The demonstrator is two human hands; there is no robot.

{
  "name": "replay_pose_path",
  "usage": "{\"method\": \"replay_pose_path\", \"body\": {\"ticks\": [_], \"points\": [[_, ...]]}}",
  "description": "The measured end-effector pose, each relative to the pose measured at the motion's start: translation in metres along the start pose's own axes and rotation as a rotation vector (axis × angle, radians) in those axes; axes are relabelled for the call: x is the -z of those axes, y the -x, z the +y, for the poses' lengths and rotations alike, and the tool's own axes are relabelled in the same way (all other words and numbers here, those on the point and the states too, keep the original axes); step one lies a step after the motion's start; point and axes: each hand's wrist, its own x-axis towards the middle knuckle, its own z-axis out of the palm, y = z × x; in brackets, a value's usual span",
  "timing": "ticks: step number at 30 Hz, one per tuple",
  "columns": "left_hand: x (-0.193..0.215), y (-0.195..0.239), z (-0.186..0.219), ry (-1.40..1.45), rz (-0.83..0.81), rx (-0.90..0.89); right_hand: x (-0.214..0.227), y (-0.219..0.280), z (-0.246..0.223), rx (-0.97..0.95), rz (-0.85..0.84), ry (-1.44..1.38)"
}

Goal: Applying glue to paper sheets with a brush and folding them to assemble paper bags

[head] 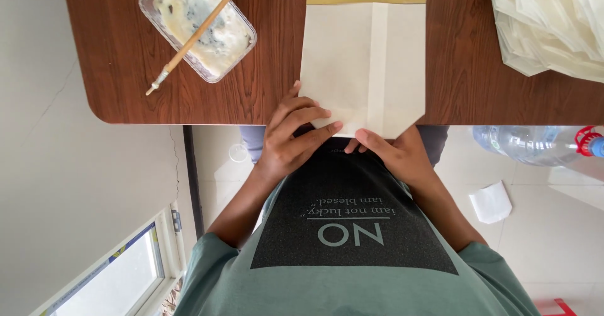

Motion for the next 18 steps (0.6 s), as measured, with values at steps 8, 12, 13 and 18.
{"method": "replay_pose_path", "body": {"ticks": [8, 12, 13, 18], "points": [[0.001, 0.027, 0.004, 0.054, 0.242, 0.305, 0.03, 0.016, -0.012, 0.148, -0.052, -0.07], [0.008, 0.038, -0.005, 0.569, 0.409, 0.707, 0.071, 0.038, 0.045, 0.187, -0.113, 0.036], [0.016, 0.049, -0.019, 0.569, 0.41, 0.709, 0.076, 0.038, 0.056, 0.185, -0.114, 0.036], [0.055, 0.035, -0.029, 0.816, 0.692, 0.667, 0.058, 0.011, 0.032, 0.382, -0.252, 0.076]]}}
